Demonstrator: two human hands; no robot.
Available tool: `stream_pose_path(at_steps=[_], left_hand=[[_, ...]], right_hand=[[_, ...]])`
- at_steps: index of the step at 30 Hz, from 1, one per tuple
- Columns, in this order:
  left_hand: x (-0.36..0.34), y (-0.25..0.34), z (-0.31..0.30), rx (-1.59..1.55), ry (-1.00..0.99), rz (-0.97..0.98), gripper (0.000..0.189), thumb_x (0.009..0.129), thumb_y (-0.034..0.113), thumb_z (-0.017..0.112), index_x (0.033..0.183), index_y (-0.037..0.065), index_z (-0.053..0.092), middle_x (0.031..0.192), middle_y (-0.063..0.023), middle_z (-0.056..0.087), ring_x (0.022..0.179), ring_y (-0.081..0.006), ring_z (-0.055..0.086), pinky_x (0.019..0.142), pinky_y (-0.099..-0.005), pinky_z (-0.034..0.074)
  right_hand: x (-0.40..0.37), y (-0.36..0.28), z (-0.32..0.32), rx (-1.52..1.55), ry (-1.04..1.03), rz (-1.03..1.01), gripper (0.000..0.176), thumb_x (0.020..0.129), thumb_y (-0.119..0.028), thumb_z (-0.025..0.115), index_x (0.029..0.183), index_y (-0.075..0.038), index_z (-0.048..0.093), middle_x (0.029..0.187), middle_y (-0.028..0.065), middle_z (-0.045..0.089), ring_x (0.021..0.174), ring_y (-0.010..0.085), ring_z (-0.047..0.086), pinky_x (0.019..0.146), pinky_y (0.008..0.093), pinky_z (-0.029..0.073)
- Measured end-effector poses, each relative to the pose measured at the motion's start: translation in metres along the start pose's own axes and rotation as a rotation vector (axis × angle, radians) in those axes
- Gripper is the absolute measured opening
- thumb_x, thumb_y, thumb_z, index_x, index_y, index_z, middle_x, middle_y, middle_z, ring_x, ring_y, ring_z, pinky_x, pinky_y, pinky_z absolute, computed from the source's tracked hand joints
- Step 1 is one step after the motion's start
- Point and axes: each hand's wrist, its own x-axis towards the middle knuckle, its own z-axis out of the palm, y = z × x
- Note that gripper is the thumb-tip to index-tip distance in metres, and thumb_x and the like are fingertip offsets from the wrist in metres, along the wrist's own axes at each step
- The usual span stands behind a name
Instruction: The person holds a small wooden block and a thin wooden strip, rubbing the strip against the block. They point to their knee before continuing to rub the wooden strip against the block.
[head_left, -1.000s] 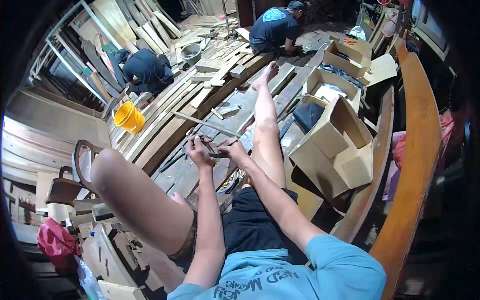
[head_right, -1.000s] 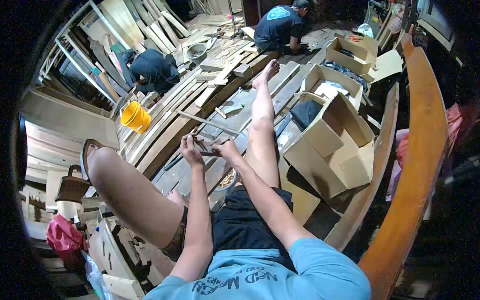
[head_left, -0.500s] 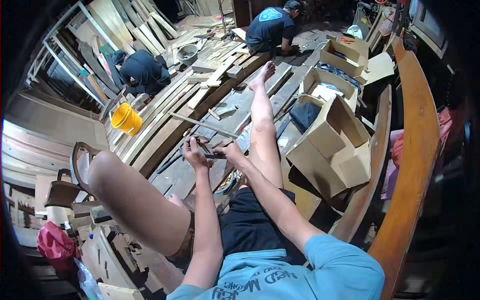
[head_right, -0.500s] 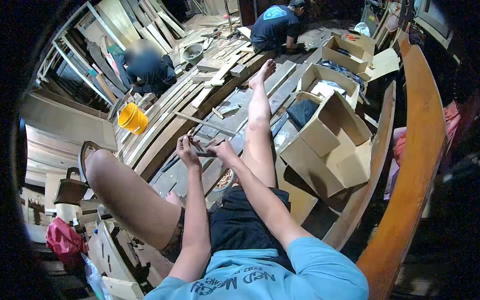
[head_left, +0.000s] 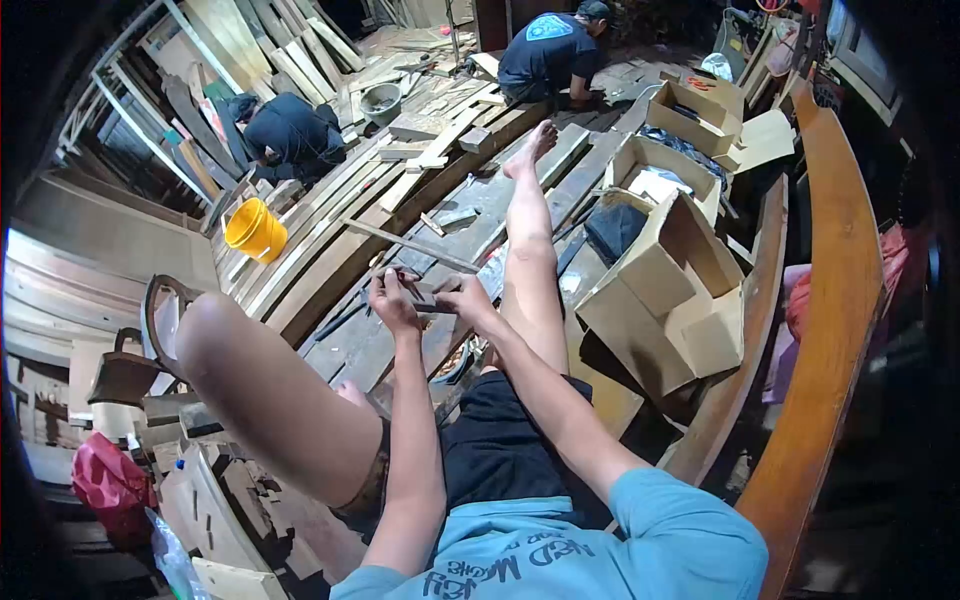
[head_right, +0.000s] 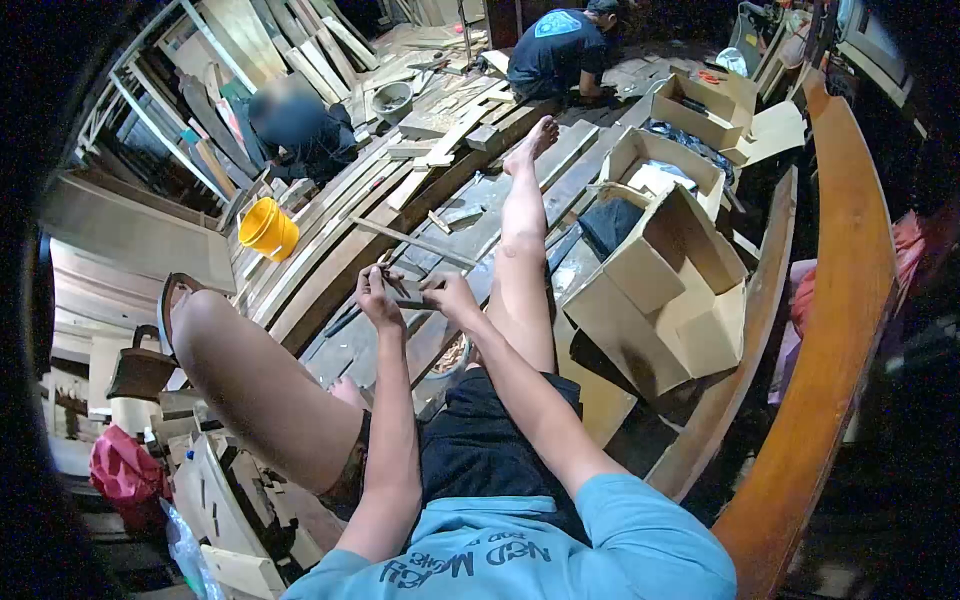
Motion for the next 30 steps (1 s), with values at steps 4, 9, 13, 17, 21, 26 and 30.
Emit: stream_pose_path(at_steps=[4, 9, 13, 17, 21, 26, 30], left_hand=[[0.003, -0.005, -0.001, 0.058, -0.050, 0.026, 0.016, 0.085, 0.012, 0.046, 0.078, 0.000, 0.054, 0.064, -0.0065, 0.054, 0.058, -0.0147, 0.054, 0.059, -0.0253, 0.043], [0.000, 0.003, 0.001, 0.009, -0.010, -0.019, 0.018, 0.085, 0.014, 0.047, 0.078, 0.000, 0.054, 0.064, -0.0071, 0.055, 0.058, -0.0149, 0.054, 0.058, -0.0254, 0.042], [0.000, 0.002, 0.001, 0.047, -0.021, 0.006, 0.017, 0.085, 0.015, 0.047, 0.079, 0.000, 0.055, 0.063, -0.0071, 0.055, 0.058, -0.0148, 0.055, 0.060, -0.0252, 0.043], [0.001, 0.000, 0.000, 0.013, -0.007, 0.011, 0.017, 0.085, 0.014, 0.047, 0.078, 0.000, 0.055, 0.064, -0.0072, 0.056, 0.057, -0.0140, 0.054, 0.057, -0.0241, 0.042], [-0.001, 0.003, 0.004, 0.030, -0.016, -0.004, 0.017, 0.085, 0.013, 0.047, 0.078, 0.000, 0.055, 0.063, -0.0063, 0.055, 0.057, -0.0132, 0.053, 0.056, -0.0239, 0.042], [-0.004, 0.005, 0.004, 0.057, -0.018, -0.004, 0.017, 0.084, 0.013, 0.047, 0.078, 0.000, 0.054, 0.064, -0.0063, 0.055, 0.057, -0.0131, 0.053, 0.056, -0.0237, 0.041], [-0.003, 0.004, 0.006, 0.050, -0.014, -0.009, 0.016, 0.083, 0.012, 0.046, 0.078, -0.001, 0.054, 0.065, -0.0067, 0.054, 0.058, -0.0135, 0.053, 0.057, -0.0241, 0.042]], right_hand=[[-0.010, -0.021, 0.006, 0.214, -0.063, 0.066, 0.010, 0.070, 0.001, 0.059, 0.079, 0.001, 0.062, 0.070, 0.0062, 0.060, 0.064, 0.0110, 0.056, 0.059, 0.0220, 0.044], [-0.002, -0.013, 0.008, 0.284, -0.115, 0.054, 0.011, 0.069, 0.001, 0.059, 0.079, 0.002, 0.062, 0.069, 0.0059, 0.060, 0.061, 0.0114, 0.056, 0.059, 0.0218, 0.044], [0.001, -0.005, 0.003, 0.172, -0.043, 0.067, 0.011, 0.069, 0.001, 0.059, 0.079, 0.002, 0.062, 0.069, 0.0042, 0.060, 0.063, 0.0102, 0.055, 0.059, 0.0212, 0.043], [0.001, -0.007, 0.007, 0.200, -0.145, -0.009, 0.010, 0.071, -0.002, 0.059, 0.079, 0.002, 0.063, 0.071, 0.0060, 0.061, 0.060, 0.0099, 0.056, 0.055, 0.0216, 0.043], [0.002, -0.009, 0.001, 0.098, -0.024, 0.108, 0.010, 0.072, -0.002, 0.058, 0.080, 0.002, 0.062, 0.072, 0.0071, 0.061, 0.062, 0.0121, 0.057, 0.058, 0.0231, 0.045], [-0.003, -0.012, 0.002, 0.074, -0.022, 0.024, 0.010, 0.067, -0.002, 0.060, 0.077, 0.001, 0.062, 0.066, 0.0060, 0.060, 0.058, 0.0114, 0.054, 0.054, 0.0227, 0.042], [-0.001, -0.016, 0.004, 0.288, -0.029, 0.057, 0.009, 0.067, -0.002, 0.060, 0.075, 0.002, 0.062, 0.065, 0.0060, 0.060, 0.056, 0.0125, 0.054, 0.053, 0.0233, 0.042]])
